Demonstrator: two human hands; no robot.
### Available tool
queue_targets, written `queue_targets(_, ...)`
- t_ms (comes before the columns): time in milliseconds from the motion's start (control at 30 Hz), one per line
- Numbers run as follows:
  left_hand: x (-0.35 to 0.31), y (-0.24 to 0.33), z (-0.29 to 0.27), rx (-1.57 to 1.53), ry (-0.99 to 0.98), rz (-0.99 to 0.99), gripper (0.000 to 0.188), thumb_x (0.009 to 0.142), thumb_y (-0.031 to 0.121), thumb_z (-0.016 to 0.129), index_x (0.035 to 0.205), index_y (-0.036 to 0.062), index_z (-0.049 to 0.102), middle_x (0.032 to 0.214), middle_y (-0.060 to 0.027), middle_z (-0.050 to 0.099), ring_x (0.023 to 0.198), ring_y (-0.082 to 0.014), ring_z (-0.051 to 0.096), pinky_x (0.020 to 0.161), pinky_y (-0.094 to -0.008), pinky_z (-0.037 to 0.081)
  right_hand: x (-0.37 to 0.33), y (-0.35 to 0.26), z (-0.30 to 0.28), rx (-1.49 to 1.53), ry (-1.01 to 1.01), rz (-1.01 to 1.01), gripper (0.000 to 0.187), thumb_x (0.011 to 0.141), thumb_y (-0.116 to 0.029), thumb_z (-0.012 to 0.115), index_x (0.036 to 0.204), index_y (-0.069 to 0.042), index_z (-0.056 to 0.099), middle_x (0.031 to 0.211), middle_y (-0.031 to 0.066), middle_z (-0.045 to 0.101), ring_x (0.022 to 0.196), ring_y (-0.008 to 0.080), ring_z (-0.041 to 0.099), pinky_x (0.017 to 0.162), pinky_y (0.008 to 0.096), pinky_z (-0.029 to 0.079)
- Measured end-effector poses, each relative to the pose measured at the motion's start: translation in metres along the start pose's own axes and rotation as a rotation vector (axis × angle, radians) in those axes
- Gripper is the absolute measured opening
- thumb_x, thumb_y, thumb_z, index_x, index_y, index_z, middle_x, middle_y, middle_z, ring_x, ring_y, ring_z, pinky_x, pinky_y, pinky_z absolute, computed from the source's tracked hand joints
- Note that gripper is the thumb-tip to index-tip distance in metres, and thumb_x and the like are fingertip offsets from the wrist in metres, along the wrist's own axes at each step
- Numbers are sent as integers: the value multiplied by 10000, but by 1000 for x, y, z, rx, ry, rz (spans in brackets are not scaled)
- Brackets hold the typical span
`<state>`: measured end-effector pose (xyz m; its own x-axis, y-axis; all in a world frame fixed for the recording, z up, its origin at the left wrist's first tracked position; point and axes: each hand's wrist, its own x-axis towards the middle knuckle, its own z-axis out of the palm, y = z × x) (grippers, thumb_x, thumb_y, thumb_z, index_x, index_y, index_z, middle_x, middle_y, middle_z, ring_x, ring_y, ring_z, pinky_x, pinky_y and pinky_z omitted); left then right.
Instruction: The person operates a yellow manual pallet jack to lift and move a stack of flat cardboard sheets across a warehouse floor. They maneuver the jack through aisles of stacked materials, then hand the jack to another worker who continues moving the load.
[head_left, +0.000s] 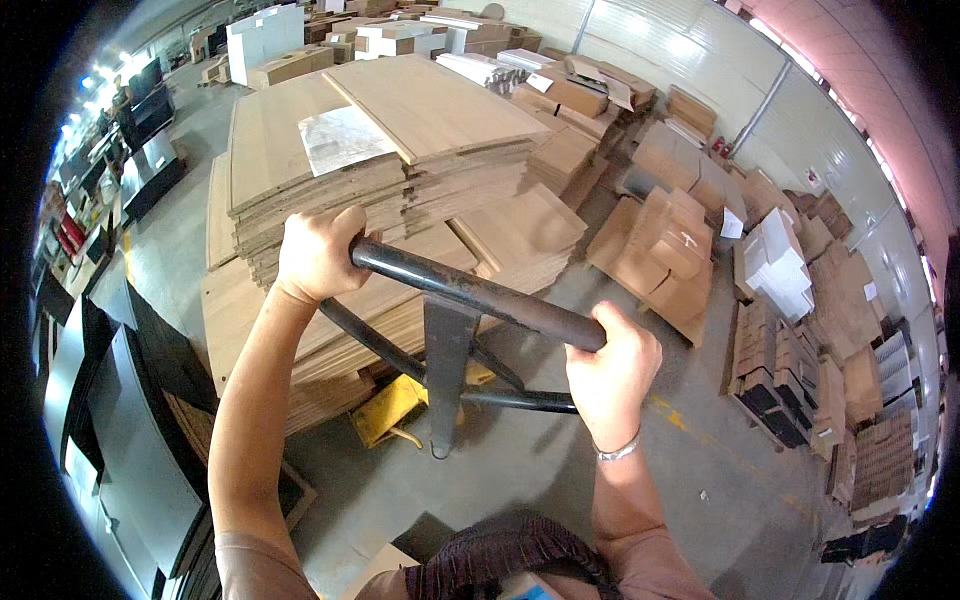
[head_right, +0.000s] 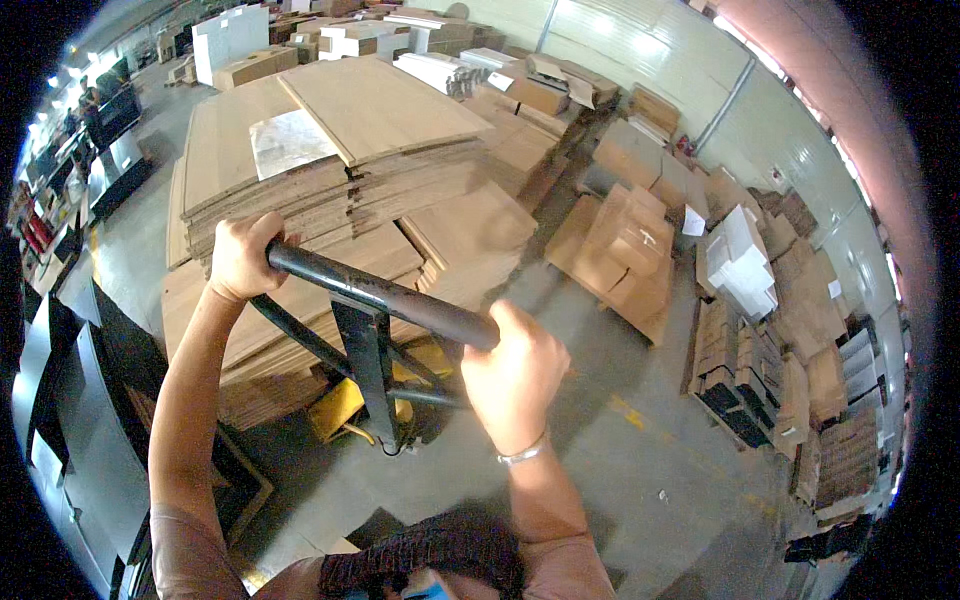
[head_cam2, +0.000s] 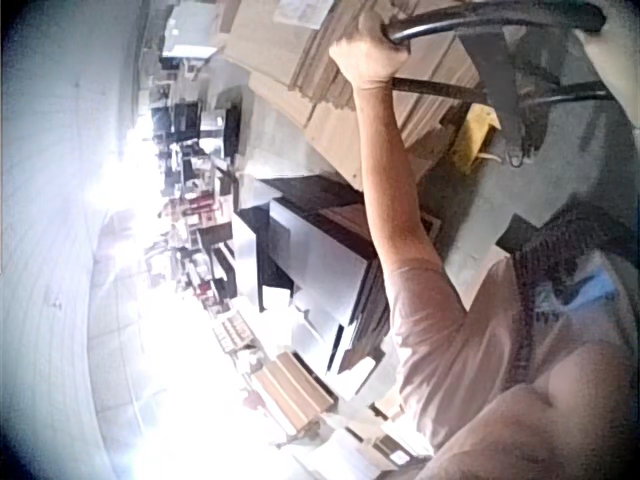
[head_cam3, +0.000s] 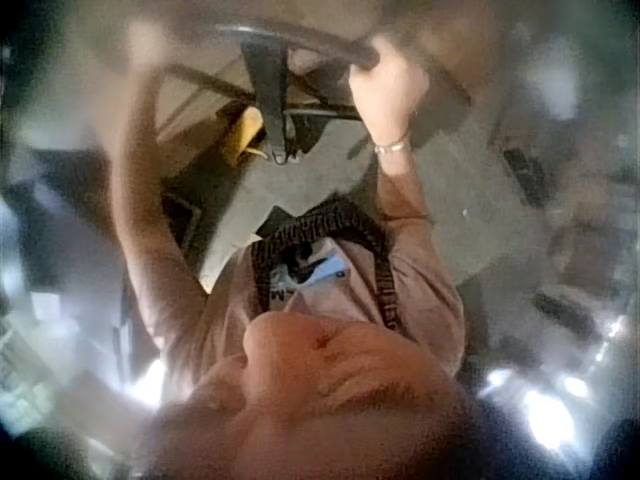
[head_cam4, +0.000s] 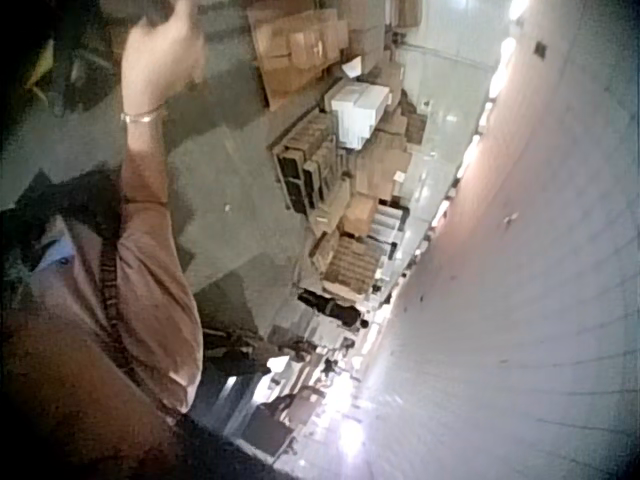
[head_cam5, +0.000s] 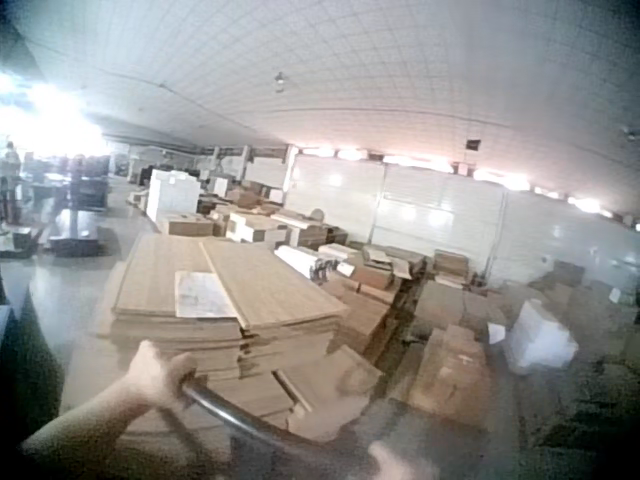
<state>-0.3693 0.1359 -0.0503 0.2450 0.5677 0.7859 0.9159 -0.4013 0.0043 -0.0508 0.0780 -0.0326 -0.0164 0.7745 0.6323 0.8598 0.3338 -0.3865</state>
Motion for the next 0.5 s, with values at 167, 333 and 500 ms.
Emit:
queue_targets(167, 3, -1, 12, 47, 52, 36, 246, 734, 189, 704, 639, 100, 496, 496, -87, 509, 455, -297, 554, 445, -360, 447, 6, 11, 13, 16, 29, -21, 165, 619, -62, 685, 730, -70, 564, 673, 165, 605, 645, 400, 610, 548, 463, 457)
queue_targets(333, 7, 4, 31, -1, 66, 16, 241, 727, 156, 691, 643, 86, 476, 533, -113, 502, 473, -328, 534, 452, -375, 428, 15, 28, 16, 5, -33, -70, 173, 636, -59, 686, 740, -57, 549, 689, 135, 615, 658, 358, 634, 587, 440, 493)
queue_targets(500, 10, 8, 48, -15, 53, 2, 209, 722, 112, 659, 640, 75, 470, 529, -129, 480, 464, -351, 519, 454, -392, 423, 24, 52, 29, 112, -27, -76, 169, 633, -69, 698, 747, -64, 573, 667, 125, 614, 612, 318, 635, 555, 406, 484)
